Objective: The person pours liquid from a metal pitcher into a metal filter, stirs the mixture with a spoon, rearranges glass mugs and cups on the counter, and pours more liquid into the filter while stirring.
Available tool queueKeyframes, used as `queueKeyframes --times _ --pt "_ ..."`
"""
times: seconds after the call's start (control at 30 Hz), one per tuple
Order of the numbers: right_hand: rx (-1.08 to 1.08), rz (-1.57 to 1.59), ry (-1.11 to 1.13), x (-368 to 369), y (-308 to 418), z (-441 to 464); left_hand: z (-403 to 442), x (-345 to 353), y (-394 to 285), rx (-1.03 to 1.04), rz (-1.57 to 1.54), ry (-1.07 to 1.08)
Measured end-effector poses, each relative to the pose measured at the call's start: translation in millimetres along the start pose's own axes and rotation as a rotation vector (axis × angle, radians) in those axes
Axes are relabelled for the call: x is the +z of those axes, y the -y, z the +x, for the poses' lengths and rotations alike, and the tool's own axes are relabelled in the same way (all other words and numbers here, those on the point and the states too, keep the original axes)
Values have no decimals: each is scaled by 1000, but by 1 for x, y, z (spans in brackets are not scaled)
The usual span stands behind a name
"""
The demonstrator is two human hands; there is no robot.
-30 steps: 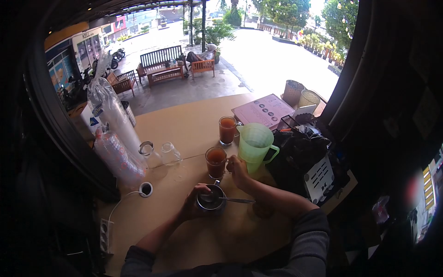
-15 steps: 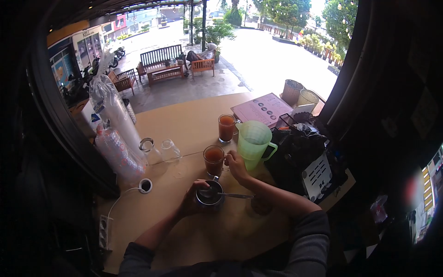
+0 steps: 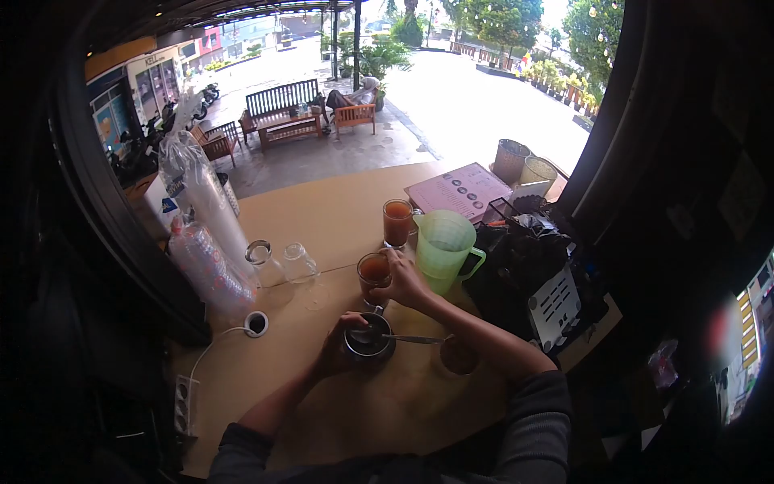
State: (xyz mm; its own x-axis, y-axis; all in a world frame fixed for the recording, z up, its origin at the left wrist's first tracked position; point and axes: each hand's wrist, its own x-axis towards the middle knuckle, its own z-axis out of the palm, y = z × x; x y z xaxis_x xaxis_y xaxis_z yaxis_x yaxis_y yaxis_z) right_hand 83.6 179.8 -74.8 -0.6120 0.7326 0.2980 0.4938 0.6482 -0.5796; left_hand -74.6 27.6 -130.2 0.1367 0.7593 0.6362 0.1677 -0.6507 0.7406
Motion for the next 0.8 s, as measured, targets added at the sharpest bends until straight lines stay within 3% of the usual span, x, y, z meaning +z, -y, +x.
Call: queueKeyframes --times 0.17,0.57,0.8 --pt "99 86 32 5 -4 8 -1 0 3 6 -26 1" --pt "6 38 -145 18 -21 39 -5 0 14 11 -59 7" --pt "120 3 -157 24 -30 62 -4 -1 12 -9 -61 11"
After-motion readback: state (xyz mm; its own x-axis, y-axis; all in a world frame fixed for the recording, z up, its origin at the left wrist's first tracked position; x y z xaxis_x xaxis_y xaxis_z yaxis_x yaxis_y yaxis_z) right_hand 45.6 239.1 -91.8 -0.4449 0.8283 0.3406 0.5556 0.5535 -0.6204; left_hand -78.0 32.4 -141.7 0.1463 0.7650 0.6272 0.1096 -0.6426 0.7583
